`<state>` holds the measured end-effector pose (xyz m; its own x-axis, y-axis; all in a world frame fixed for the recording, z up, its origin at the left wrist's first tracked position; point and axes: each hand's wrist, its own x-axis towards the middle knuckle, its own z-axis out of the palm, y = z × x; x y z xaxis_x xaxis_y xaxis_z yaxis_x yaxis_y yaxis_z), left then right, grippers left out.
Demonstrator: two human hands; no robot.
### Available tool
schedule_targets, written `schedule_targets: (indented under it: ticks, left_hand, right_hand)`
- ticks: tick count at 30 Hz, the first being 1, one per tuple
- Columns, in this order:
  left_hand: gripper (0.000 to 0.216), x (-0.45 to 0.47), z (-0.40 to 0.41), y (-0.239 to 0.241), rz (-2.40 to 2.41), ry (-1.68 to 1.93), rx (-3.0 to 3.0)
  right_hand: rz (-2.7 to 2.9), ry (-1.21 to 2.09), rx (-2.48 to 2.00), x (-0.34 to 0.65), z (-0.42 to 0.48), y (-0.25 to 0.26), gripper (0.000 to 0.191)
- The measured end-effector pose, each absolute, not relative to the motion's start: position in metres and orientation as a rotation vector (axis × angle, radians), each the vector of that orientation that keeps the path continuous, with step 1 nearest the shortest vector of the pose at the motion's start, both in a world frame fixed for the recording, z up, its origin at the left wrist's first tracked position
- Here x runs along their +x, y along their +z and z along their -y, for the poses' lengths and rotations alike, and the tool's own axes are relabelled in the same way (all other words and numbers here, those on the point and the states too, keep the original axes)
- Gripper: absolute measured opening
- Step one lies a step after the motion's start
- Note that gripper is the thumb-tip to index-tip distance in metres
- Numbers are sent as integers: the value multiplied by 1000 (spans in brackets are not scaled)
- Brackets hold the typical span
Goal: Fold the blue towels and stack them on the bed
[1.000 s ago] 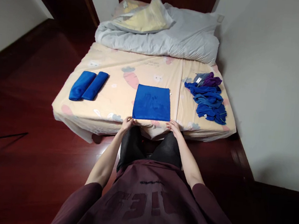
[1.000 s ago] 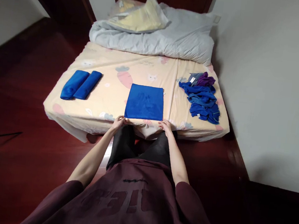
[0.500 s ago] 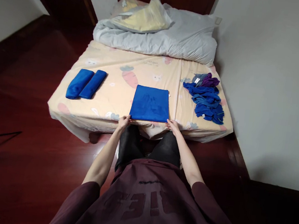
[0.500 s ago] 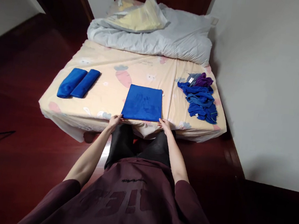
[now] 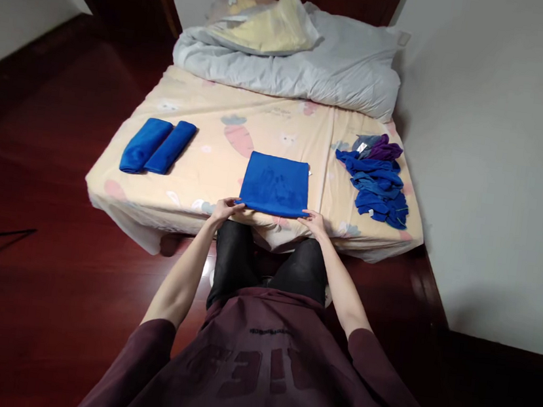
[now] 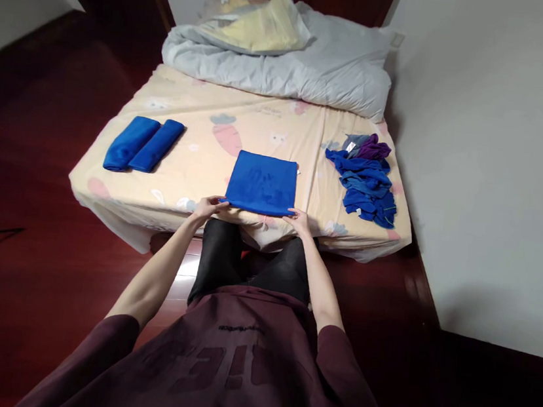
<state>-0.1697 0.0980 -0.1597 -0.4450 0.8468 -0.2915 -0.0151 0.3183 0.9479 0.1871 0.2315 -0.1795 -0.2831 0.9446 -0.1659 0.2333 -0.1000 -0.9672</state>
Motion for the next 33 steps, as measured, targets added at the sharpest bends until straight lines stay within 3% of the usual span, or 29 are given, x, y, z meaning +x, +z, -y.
schedule_targets:
  ticks: [3, 6, 9, 16, 24, 33]
  left_hand:
    - [58, -172, -102, -160, -1794, 1193, 873]
    - [36, -173, -109, -163, -1963, 1116, 929]
    - [21, -172, -116, -164, -2042, 1181, 988]
    - [26, -161, -132, -170, -1786, 1357, 820]
    - [17, -167, -131, -183, -2042, 1205, 907]
    - [28, -160, -114, -187, -2094, 1162, 870]
  right_hand:
    - [1672, 1274, -1413, 184, -238, -181, 28]
    - [1805, 1026, -1432, 179, -244, -181, 13]
    - [1841, 843, -1387, 172, -248, -180, 12]
    - [1676, 1122, -1335, 164, -252, -180, 16]
    - [1562, 1218, -1454, 180, -253, -192, 23]
    - [1683, 1063, -1506, 181, -247, -195, 22]
